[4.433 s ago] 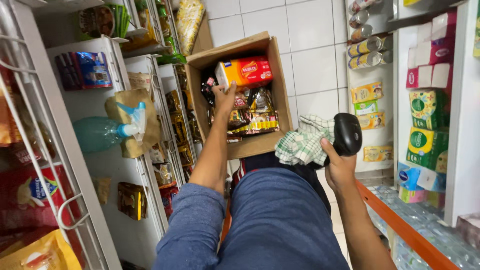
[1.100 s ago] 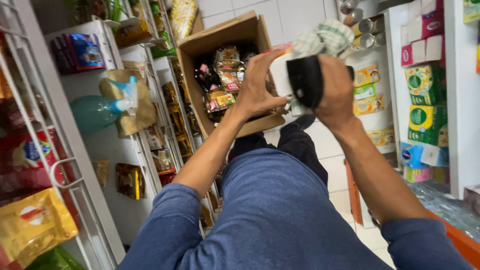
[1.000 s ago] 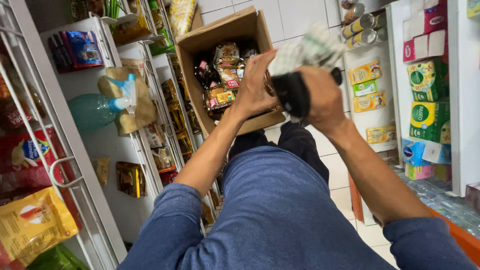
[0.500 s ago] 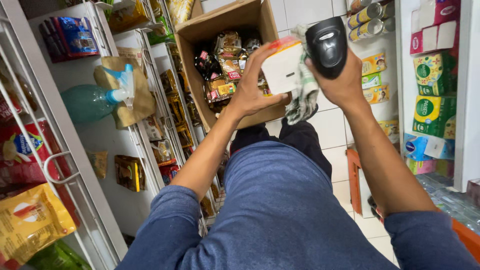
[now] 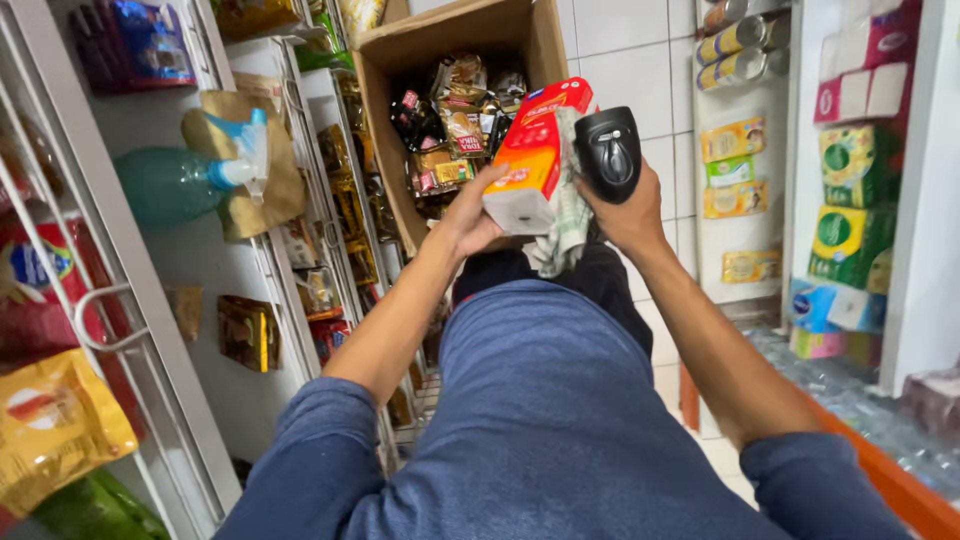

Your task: The person uses a handheld scanner to scan several items, including boxes of tissue and packets of instant coffee, before placing them into a cardboard box.

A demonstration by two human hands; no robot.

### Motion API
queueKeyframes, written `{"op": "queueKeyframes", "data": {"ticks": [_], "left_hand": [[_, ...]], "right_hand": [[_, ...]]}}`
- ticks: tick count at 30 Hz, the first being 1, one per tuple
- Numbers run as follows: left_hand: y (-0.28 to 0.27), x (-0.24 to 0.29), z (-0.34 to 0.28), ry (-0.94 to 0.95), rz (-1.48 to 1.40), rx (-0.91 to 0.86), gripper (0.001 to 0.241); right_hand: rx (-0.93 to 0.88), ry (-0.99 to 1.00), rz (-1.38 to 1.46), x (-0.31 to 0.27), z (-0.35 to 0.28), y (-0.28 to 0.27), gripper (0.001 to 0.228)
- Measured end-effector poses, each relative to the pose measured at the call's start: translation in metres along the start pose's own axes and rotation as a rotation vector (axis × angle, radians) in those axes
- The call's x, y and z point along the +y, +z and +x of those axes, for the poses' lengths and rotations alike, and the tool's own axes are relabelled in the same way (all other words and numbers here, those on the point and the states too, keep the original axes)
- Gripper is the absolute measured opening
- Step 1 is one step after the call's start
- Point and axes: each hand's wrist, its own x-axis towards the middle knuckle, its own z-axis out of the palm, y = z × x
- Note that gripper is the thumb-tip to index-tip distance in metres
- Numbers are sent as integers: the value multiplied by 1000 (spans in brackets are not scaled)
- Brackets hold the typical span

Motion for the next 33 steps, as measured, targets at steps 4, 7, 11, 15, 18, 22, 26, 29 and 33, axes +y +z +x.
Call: {"op": "queueKeyframes", "data": {"ticks": [4, 7, 11, 15, 18, 22, 26, 29, 33], "left_hand": [[23, -11, -4, 279, 348, 95, 67], [26, -7, 6, 487, 748, 84, 84], [31, -2, 4, 616, 989, -7, 96], [43, 6, -17, 566, 860, -77, 95], [43, 8, -29, 376, 527, -11, 96], [22, 6, -30, 414, 95, -157, 80], [2, 23, -20, 423, -35, -115, 71], [5, 26, -21, 415, -68, -95, 72], [13, 20, -21, 387, -53, -130, 76]], "right_hand": [[-127, -134, 28, -36, -6, -9, 37], [-178, -402, -119, -59, 0, -7, 43], [-79, -811, -467, -79, 14, -2, 49], [188, -657, -434, -59, 31, -8, 54], [284, -314, -72, -6, 35, -5, 47], [420, -223, -80, 57, 39, 12, 46], [241, 28, -334, 85, 39, 42, 40], [185, -156, -352, 88, 28, 52, 37], [221, 98, -166, 65, 25, 46, 37]]}}
